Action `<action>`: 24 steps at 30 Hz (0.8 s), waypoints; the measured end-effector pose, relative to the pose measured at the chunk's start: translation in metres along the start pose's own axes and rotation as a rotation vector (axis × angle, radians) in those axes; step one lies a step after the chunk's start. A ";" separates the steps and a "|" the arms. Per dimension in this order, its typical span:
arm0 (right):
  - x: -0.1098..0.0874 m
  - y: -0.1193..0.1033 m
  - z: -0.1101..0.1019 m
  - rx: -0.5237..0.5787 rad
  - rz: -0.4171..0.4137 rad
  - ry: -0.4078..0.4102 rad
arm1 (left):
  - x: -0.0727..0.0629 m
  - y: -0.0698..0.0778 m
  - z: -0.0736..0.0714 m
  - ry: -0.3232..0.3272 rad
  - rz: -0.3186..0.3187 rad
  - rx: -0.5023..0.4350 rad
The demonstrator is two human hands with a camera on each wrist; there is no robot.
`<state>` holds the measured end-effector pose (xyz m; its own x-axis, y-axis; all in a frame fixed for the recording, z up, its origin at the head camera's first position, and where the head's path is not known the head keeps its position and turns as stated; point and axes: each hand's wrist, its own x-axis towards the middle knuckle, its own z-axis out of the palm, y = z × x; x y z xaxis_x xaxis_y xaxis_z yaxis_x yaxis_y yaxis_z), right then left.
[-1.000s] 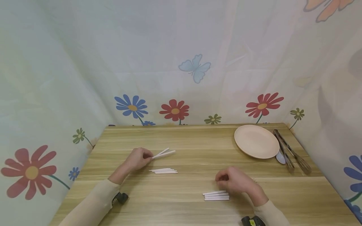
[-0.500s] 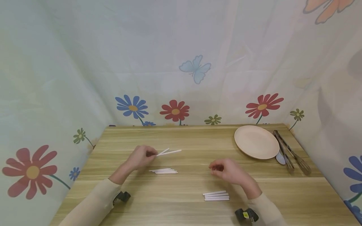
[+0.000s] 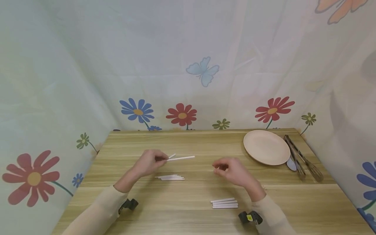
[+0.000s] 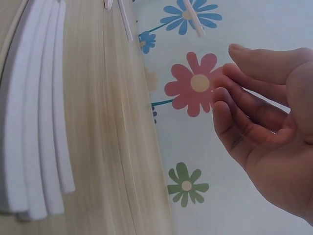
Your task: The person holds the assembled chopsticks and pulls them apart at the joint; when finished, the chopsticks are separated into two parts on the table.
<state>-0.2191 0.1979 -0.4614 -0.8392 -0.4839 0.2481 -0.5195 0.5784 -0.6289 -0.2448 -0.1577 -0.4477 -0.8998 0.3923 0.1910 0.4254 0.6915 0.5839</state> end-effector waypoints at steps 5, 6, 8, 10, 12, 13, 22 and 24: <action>0.008 -0.006 0.003 0.002 0.000 0.053 | -0.001 0.012 0.000 -0.002 0.030 -0.006; 0.009 -0.007 0.003 0.004 -0.002 0.057 | -0.002 0.015 -0.001 -0.001 0.038 -0.011; 0.011 -0.009 0.004 0.009 -0.019 0.063 | -0.003 0.019 -0.001 -0.002 0.057 -0.029; 0.012 -0.011 0.005 0.014 -0.029 0.065 | -0.004 0.024 -0.001 -0.003 0.078 -0.041; 0.013 -0.012 0.006 0.018 -0.033 0.065 | -0.005 0.028 -0.001 -0.007 0.095 -0.054; 0.013 -0.012 0.006 0.019 -0.032 0.066 | -0.006 0.030 -0.001 -0.009 0.104 -0.055; 0.015 -0.022 0.011 0.045 -0.086 0.103 | -0.012 0.047 0.003 -0.027 0.130 -0.013; 0.015 -0.024 0.013 0.050 -0.102 0.114 | -0.013 0.050 0.004 -0.033 0.145 -0.005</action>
<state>-0.2177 0.1685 -0.4522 -0.7968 -0.4588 0.3932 -0.5967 0.4950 -0.6316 -0.2118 -0.1255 -0.4243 -0.8250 0.5079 0.2478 0.5505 0.6229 0.5558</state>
